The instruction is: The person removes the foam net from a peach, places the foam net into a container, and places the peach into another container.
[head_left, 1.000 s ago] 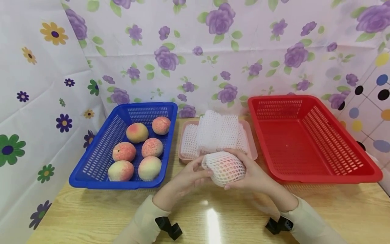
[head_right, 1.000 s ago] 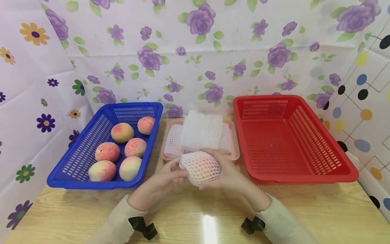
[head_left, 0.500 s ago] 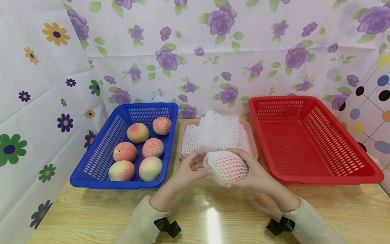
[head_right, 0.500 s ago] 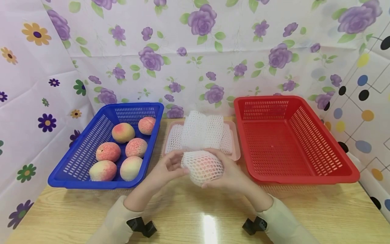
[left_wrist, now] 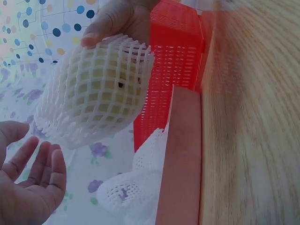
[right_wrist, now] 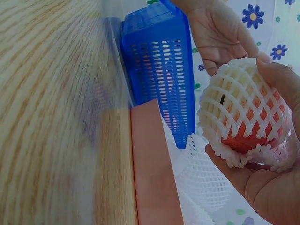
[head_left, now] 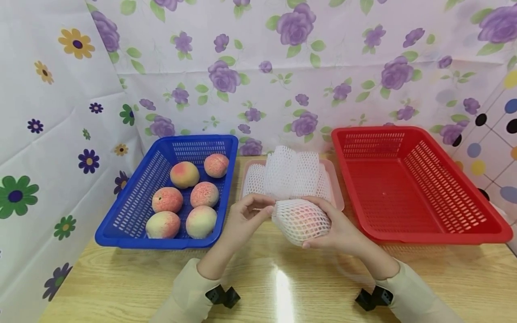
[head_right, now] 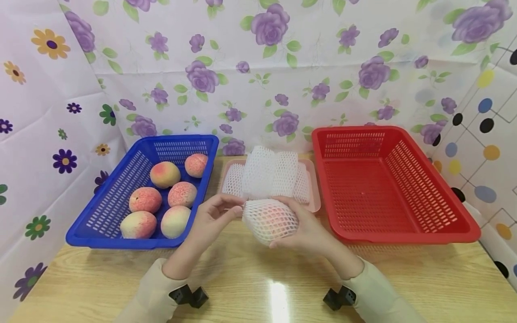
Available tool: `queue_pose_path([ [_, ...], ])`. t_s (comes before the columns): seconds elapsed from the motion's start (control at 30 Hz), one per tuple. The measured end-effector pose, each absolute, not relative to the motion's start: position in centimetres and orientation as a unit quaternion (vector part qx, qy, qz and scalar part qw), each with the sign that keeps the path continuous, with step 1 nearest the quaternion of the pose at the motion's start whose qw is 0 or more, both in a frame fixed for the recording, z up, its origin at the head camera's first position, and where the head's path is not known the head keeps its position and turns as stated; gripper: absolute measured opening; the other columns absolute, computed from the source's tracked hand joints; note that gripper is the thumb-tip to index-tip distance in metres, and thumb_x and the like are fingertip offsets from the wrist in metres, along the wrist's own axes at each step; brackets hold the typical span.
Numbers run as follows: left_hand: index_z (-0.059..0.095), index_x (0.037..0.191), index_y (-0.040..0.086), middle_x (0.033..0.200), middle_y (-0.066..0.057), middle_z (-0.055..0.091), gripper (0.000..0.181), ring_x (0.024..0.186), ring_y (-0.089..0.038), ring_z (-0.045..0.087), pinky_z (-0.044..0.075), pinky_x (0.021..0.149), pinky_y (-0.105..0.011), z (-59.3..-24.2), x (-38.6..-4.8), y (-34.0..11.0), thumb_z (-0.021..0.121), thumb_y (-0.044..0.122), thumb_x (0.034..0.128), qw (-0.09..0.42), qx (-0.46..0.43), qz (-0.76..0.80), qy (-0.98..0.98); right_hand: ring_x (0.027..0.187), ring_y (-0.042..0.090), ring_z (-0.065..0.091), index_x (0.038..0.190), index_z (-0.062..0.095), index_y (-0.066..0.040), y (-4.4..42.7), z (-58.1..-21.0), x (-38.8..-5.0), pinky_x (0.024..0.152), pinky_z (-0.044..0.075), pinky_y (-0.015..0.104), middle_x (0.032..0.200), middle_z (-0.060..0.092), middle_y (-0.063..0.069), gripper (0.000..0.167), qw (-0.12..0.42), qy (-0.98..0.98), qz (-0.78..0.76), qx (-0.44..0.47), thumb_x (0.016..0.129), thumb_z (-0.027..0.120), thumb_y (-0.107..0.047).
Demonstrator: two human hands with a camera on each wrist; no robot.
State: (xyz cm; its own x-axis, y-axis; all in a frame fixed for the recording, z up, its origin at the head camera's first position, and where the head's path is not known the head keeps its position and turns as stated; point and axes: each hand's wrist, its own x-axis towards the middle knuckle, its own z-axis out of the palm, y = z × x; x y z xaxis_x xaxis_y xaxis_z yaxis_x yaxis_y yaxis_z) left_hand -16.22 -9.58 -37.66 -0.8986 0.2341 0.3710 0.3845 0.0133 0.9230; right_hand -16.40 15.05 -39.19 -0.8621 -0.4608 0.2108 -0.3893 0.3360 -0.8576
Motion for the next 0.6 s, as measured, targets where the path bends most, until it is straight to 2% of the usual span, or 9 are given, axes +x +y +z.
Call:
queue_pose_path([
  [0.17, 0.062, 0.097, -0.011, 0.097, -0.029, 0.062, 0.011, 0.083, -0.001, 0.06, 0.052, 0.071, -0.016, -37.85, -16.22, -9.48, 0.062, -0.006, 0.0865, 0.061, -0.225, -0.667, -0.708, 0.114, 0.024, 0.046, 0.14, 0.04, -0.015, 15.1, -39.31, -16.51, 0.092, 0.045, 0.038, 0.134, 0.047, 0.008, 0.095, 0.038, 0.816, -0.516, -0.259, 0.06, 0.09, -0.019],
  [0.37, 0.061, 0.104, -0.012, 0.103, -0.03, 0.062, 0.021, 0.091, -0.002, 0.062, 0.055, 0.081, -0.023, -37.8, -16.05, -9.53, 0.063, -0.008, 0.0838, 0.032, -0.25, -0.654, -0.713, 0.114, 0.024, 0.046, 0.141, 0.04, -0.013, 15.22, -39.19, -16.53, 0.092, 0.044, 0.037, 0.134, 0.047, 0.008, 0.095, 0.045, 0.814, -0.519, -0.257, 0.061, 0.09, -0.019],
  [0.6, 0.056, 0.118, -0.008, 0.116, -0.027, 0.06, 0.042, 0.107, -0.033, 0.061, 0.052, 0.093, -0.035, -37.26, -15.64, -9.52, 0.07, -0.006, 0.0787, -0.014, -0.254, -0.627, -0.736, 0.113, 0.023, 0.047, 0.141, 0.042, -0.015, 15.32, -39.5, -16.71, 0.091, 0.046, 0.034, 0.135, 0.048, 0.011, 0.092, 0.041, 0.813, -0.521, -0.256, 0.062, 0.089, -0.017],
])
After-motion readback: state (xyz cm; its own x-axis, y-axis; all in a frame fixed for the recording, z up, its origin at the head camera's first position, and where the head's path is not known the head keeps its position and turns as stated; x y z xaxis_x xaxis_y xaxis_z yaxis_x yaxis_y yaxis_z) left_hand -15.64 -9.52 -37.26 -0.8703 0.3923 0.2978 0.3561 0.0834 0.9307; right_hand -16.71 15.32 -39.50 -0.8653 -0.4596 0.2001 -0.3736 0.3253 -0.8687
